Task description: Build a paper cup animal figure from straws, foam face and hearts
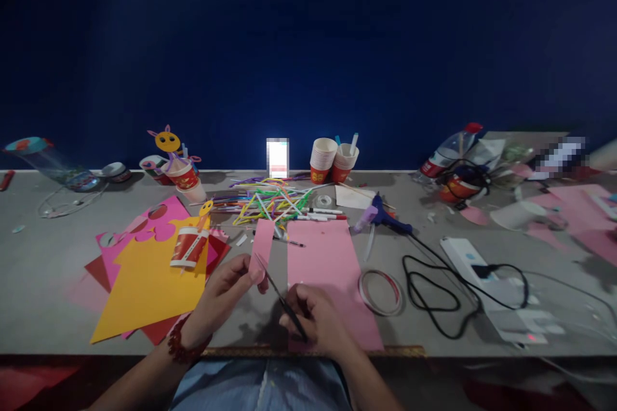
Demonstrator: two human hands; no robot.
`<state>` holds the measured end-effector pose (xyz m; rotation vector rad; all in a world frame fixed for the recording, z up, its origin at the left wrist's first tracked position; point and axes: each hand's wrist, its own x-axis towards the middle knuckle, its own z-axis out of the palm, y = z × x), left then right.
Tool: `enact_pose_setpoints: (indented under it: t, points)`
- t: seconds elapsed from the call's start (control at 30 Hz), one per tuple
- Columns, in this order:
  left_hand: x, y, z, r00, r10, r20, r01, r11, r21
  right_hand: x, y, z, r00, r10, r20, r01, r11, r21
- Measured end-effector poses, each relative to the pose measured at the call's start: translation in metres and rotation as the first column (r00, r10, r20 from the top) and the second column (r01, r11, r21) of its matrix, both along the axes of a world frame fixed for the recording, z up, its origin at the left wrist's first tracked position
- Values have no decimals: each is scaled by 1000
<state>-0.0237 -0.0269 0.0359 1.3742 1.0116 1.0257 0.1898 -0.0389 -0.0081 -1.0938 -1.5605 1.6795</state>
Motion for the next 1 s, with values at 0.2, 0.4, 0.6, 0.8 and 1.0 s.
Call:
enact_pose_setpoints:
  t: [0.2, 0.4, 0.6, 0.8, 1.0]
  points:
    - [0, 2, 3, 1000, 13, -1, -13, 1000, -4, -1, -1, 0, 999, -26, -35, 25, 1000, -12]
    - [-2, 4, 2, 1000, 16, -20, -16, 1000, 4, 0, 0, 7, 999, -14, -31, 14, 1000, -3]
    - [-4, 5, 2, 999, 35, -40, -35, 999, 4, -1, -3, 9, 998, -64, -12, 64, 997, -31]
    - [-6, 5, 3, 997, 46, -64, -45, 999, 24, -3, -1, 19, 998, -67, -17, 66, 996, -54]
    - [-8, 6, 4, 992, 58, -113, -54, 998, 38, -3, -1, 15, 996, -78, -52, 72, 992, -104]
